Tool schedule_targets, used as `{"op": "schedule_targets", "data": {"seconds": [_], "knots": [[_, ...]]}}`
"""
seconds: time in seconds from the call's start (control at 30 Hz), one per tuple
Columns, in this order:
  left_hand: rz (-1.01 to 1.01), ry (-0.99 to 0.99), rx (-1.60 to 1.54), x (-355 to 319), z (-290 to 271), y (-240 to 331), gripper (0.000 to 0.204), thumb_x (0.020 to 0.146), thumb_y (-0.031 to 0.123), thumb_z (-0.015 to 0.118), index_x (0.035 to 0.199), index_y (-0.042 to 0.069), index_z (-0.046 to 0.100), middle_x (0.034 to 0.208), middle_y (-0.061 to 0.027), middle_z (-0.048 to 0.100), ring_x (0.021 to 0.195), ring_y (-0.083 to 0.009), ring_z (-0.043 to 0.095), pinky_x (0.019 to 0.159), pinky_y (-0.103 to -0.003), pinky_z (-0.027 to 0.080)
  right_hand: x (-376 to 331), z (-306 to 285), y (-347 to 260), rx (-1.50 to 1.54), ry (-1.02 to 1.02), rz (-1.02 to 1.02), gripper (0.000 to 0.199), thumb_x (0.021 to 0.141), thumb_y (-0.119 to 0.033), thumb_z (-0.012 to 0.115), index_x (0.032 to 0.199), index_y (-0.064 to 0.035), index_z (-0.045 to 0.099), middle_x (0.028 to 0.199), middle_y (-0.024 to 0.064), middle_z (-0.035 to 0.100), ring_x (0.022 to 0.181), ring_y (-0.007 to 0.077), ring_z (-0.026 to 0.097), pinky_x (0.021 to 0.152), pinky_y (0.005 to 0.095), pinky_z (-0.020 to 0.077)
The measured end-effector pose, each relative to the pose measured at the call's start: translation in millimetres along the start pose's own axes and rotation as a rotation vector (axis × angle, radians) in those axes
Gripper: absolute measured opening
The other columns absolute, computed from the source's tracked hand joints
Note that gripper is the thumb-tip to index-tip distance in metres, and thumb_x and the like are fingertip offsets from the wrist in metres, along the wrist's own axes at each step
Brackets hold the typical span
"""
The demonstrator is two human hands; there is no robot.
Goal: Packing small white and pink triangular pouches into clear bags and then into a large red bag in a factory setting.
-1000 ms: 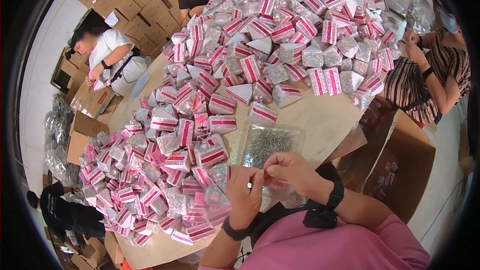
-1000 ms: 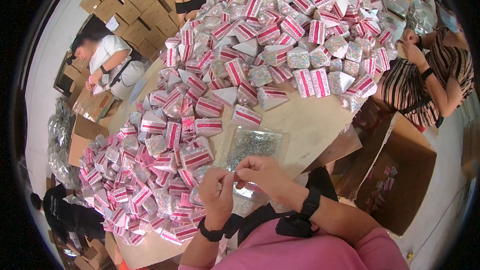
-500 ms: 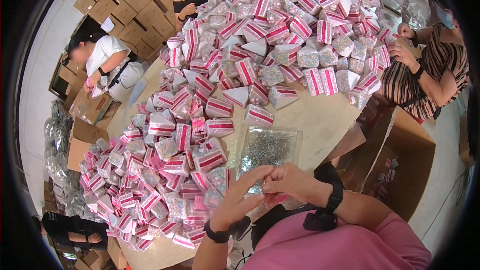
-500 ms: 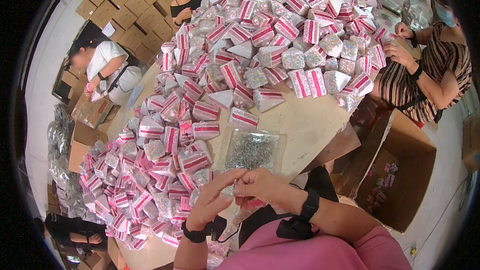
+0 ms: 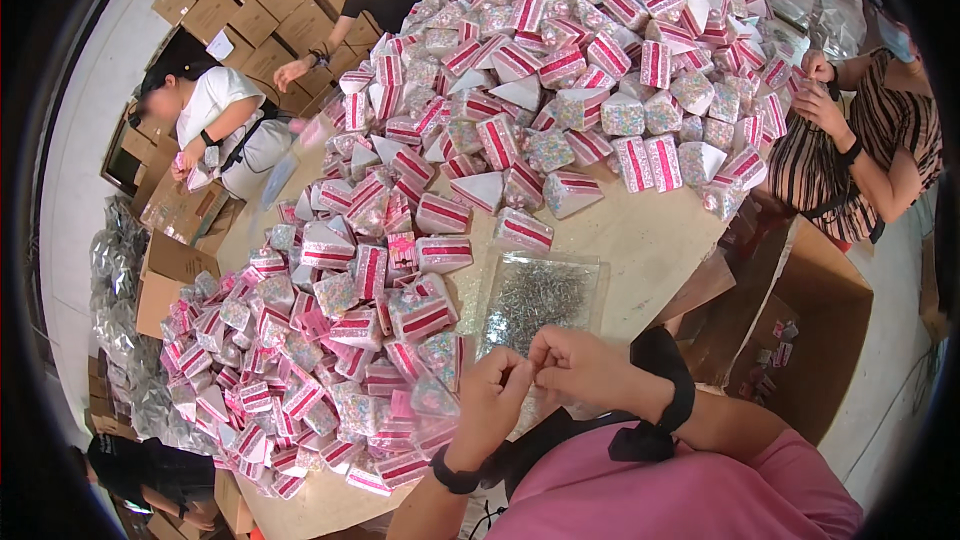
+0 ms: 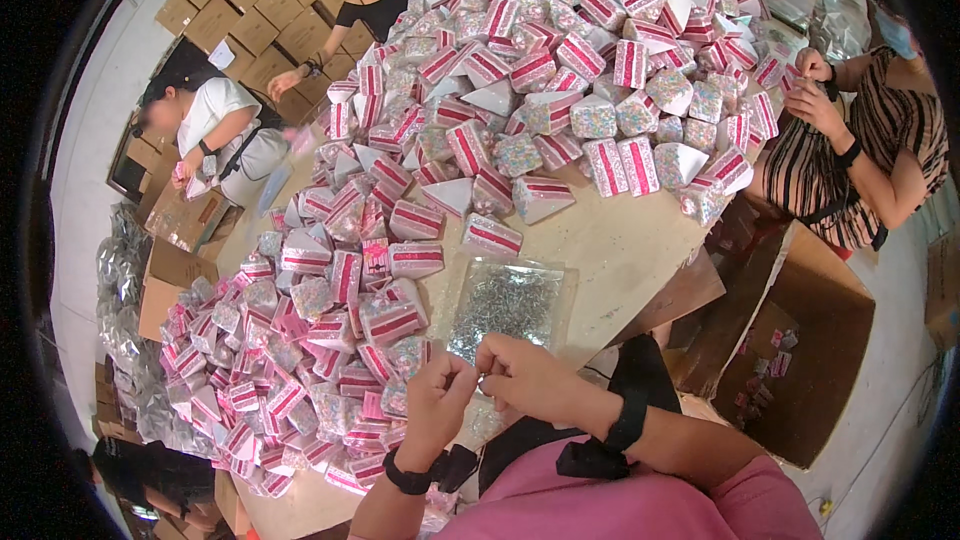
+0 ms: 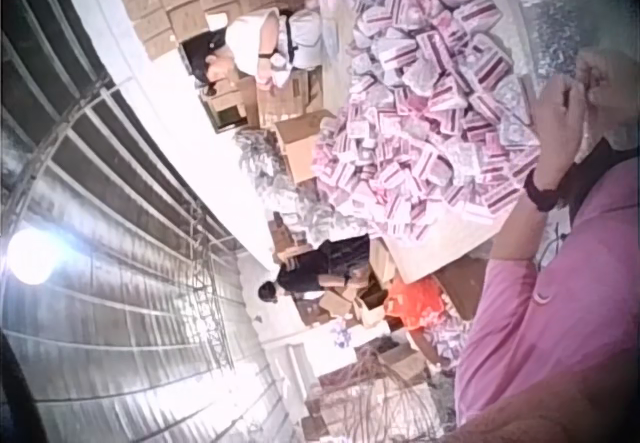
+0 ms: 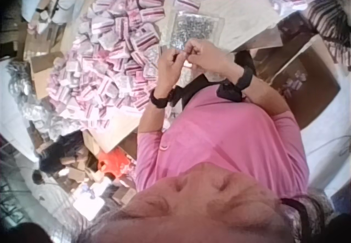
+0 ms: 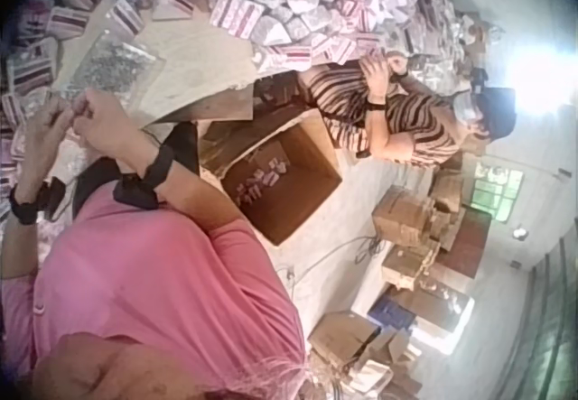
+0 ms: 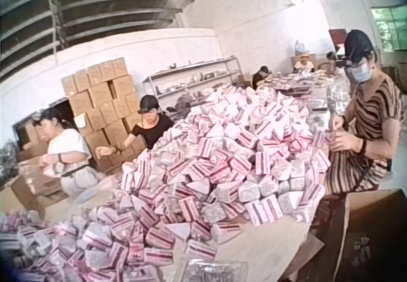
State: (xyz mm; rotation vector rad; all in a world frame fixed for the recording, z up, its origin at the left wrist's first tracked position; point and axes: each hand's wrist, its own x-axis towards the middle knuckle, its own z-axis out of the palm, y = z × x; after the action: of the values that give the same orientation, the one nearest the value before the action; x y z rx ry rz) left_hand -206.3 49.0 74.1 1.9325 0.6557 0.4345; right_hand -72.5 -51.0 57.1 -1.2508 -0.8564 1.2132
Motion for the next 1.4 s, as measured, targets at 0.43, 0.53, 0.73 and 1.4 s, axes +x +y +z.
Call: {"op": "schedule_targets", "data": {"seconds": [0.43,0.53,0.73,1.4], "knots": [[-0.221,-0.152,-0.289,28,9,8,0.015,0.089,0.012,0.053,0.078,0.001,0.053,0.064,0.0035,0.046,0.062,-0.0037,0.042,0.056,-0.021,0.036,-12,-21,4,-0.983,0.257,-0.594,0.008,0.084,-0.013,0.054,0.082,-0.0047,0.053,0.072,0.0112,0.057,0.068,0.0283,0.061,0.058,0.0374,0.0475],[-0.165,-0.096,-0.112,67,-1,14,0.009,0.087,0.012,0.056,0.085,0.003,0.054,0.066,-0.0006,0.049,0.061,-0.0107,0.048,0.057,-0.026,0.04,-19,-39,3,-0.772,0.347,-0.494,0.01,0.085,-0.013,0.055,0.085,-0.0032,0.056,0.077,0.0128,0.059,0.07,0.0295,0.061,0.061,0.0374,0.0479],[0.441,0.145,1.036,165,6,-19,0.034,0.077,0.002,0.053,0.11,0.007,0.055,0.099,-0.0152,0.057,0.085,-0.0324,0.056,0.07,-0.043,0.047,-37,-66,8,-0.53,0.419,-0.178,0.013,0.084,-0.013,0.056,0.087,-0.0013,0.06,0.078,0.0153,0.061,0.071,0.0309,0.061,0.063,0.035,0.0485],[0.109,-0.022,0.597,218,17,-70,0.034,0.078,0.014,0.062,0.11,0.004,0.053,0.11,-0.0197,0.053,0.103,-0.0373,0.052,0.091,-0.042,0.042,-50,-97,40,-0.266,0.453,0.072,0.016,0.084,-0.015,0.058,0.087,0.0006,0.061,0.065,0.0083,0.06,0.059,0.0145,0.059,0.057,0.0277,0.0468]]}}
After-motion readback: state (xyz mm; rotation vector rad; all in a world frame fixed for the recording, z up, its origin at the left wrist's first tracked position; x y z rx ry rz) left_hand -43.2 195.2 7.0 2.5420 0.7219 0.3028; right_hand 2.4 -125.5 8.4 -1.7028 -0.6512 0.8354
